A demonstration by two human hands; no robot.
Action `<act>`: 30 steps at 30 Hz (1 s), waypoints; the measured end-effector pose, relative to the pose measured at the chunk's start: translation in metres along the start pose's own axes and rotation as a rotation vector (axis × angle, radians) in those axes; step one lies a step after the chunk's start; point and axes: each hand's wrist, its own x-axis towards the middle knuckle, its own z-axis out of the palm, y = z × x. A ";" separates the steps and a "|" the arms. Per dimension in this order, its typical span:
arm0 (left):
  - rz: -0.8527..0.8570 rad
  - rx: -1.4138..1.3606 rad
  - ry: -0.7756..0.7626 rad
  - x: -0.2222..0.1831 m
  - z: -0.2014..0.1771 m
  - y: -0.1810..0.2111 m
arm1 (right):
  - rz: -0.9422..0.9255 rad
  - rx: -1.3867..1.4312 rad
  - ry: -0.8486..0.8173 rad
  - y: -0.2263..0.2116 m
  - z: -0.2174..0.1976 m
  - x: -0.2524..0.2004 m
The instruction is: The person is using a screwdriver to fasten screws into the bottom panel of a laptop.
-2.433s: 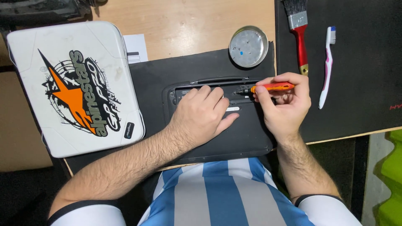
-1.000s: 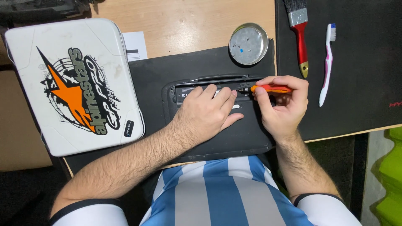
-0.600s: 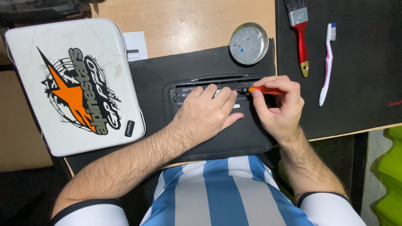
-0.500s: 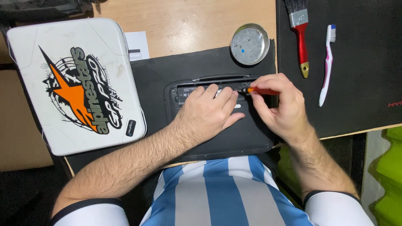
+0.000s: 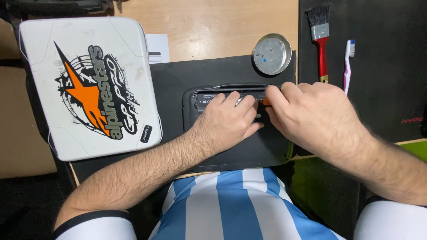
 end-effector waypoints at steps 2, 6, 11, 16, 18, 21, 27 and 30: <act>-0.010 -0.019 0.010 -0.001 0.002 0.000 | -0.060 -0.027 0.017 0.000 -0.006 0.001; -0.012 0.002 0.017 0.000 0.003 0.002 | -0.044 -0.110 0.062 0.000 0.003 0.000; -0.001 -0.008 0.007 -0.001 0.006 0.001 | -0.087 -0.042 0.010 -0.001 -0.003 0.007; -0.015 -0.052 0.021 -0.002 0.007 0.002 | -0.088 -0.064 0.004 -0.004 0.013 0.006; -0.008 -0.020 0.025 -0.002 0.009 0.001 | 0.020 0.054 -0.032 -0.002 0.013 0.009; -0.007 -0.026 0.031 -0.002 0.008 0.001 | -0.178 0.037 -0.094 0.008 0.000 0.010; -0.018 -0.042 0.024 -0.003 0.011 0.002 | 0.028 0.005 0.018 -0.002 0.025 0.006; -0.016 -0.047 0.018 -0.002 0.009 0.001 | -0.163 -0.001 -0.023 0.007 -0.002 0.011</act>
